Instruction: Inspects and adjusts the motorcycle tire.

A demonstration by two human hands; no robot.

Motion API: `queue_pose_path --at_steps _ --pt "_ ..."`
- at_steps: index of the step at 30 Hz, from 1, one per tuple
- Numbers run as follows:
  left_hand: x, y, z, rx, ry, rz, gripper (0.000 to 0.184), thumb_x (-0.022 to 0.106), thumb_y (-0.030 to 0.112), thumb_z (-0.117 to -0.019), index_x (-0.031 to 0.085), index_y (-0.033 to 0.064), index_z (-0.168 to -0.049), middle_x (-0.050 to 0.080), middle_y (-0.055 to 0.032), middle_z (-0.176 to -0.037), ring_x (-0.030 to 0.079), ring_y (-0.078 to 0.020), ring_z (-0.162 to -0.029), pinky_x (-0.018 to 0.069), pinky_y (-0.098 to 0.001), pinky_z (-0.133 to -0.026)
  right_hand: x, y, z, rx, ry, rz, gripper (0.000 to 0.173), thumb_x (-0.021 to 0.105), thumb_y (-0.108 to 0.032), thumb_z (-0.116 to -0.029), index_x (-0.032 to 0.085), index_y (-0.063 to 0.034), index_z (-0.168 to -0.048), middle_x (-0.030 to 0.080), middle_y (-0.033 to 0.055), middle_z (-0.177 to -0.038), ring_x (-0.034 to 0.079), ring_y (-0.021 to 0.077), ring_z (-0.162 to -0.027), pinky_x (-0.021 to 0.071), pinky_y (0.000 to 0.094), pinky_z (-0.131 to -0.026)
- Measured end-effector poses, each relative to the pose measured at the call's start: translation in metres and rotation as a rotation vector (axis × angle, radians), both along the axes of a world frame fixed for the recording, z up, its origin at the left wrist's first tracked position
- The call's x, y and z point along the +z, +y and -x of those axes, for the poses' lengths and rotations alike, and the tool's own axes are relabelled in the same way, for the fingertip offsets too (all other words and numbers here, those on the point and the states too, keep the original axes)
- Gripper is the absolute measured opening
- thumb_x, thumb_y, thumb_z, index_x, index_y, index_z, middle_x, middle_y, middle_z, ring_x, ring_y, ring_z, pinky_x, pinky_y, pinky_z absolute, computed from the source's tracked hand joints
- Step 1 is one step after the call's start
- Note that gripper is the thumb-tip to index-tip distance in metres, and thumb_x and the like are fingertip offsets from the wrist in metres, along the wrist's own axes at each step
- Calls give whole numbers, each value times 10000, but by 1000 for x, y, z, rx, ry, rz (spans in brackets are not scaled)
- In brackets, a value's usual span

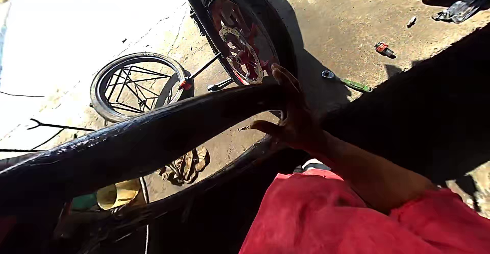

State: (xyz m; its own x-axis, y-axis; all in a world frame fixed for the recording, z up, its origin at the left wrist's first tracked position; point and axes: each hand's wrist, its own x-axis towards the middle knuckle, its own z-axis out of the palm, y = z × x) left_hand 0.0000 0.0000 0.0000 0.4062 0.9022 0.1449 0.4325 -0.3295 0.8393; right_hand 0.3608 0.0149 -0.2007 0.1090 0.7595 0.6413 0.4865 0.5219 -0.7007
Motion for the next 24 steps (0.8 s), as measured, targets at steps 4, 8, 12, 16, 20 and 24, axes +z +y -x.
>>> queue_pose_path --at_steps 4,8,12,16,20,24 --pt "-16 8 -59 -82 -93 -109 175 681 354 -974 723 208 -1060 733 46 -894 713 -97 -742 624 -264 -639 16 12 -72 -100 -37 -78 615 710 -359 -970 517 -17 -1443 615 163 -1305 617 188 -1192 518 348 -1038" --pt "-21 37 -155 -103 -26 -143 189 584 328 -1007 706 215 -1097 732 86 -893 707 -59 -704 630 -265 -597 15 45 -149 -168 -20 -113 636 634 -429 -1012 484 34 -1421 601 184 -1345 611 173 -1225 509 352 -1070" --pt "-19 87 -236 -118 -97 -121 295 561 141 -1022 572 119 -1316 728 -3 -1012 730 -123 -767 646 -303 -606 2 126 -203 -170 49 15 773 698 -414 -958 348 20 -1495 570 210 -1345 635 217 -1165 548 393 -1009" --pt "-22 135 -309 30 -135 -48 357 536 137 -1054 500 136 -1409 702 -92 -1107 733 -206 -764 651 -377 -590 -21 223 -217 -92 119 184 771 707 -421 -950 364 -1 -1499 564 240 -1361 625 322 -1200 548 499 -1005" --pt "-35 176 -361 302 -101 -46 226 507 138 -1064 608 138 -1266 709 -73 -1034 716 -192 -721 630 -378 -576 -50 277 -203 204 38 531 591 527 -437 -1057 427 -126 -1550 521 204 -1497 530 358 -1367 431 594 -1126" --pt "-50 193 -391 473 -99 -15 208 526 200 -1043 661 133 -1186 712 -10 -955 696 -116 -767 610 -322 -668 -89 304 -173 441 174 661 554 459 -443 -1092 368 -177 -1569 619 191 -1394 621 349 -1260 479 591 -1066"
